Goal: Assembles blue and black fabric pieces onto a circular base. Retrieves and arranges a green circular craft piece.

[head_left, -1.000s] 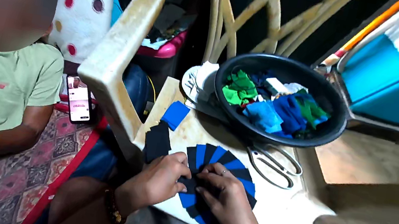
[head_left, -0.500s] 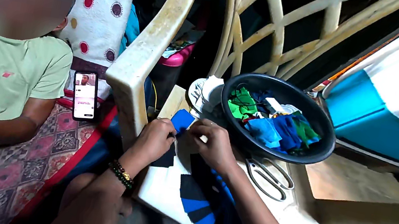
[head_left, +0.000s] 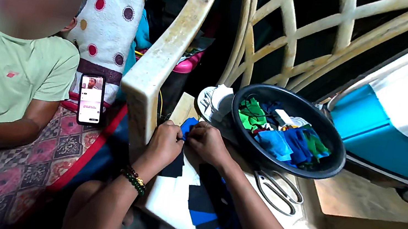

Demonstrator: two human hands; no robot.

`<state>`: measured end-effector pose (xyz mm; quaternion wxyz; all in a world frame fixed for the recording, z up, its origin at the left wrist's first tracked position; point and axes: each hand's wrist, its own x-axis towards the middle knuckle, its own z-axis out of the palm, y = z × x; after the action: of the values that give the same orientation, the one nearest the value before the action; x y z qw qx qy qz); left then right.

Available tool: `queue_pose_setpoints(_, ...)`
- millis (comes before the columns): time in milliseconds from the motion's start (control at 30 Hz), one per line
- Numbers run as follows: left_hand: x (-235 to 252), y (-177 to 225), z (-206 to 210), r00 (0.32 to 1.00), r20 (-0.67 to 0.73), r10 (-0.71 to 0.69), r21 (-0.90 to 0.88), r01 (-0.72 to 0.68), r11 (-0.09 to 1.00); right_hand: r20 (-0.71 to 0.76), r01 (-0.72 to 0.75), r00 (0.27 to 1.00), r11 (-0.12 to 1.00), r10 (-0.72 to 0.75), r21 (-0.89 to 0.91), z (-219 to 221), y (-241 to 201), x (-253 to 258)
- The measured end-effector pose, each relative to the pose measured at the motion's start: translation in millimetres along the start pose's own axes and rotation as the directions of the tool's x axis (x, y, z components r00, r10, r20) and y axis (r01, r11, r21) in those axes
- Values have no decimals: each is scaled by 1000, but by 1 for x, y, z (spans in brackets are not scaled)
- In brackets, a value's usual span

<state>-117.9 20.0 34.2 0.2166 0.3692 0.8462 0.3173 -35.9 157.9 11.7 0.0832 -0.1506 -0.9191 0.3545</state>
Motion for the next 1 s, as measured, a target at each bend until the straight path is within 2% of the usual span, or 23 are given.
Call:
queue_pose_setpoints(200,8,0,5,999,-36,-30,-34,29,999,50,-115,993,984,109,135,-8,4,4)
queue_pose_setpoints(500,15,5,12,992,-60,-109,-94,104,990,47,-141,990,954,133,263,-9,13,6)
queue_pose_setpoints(633,17,10,12,989,-42,-141,-47,139,989,56,-149,989,950,139,275,-9,13,7)
queue_pose_setpoints(1000,18,8,15,992,-26,-124,-35,123,992,57,-182,983,941,173,285,-9,14,10)
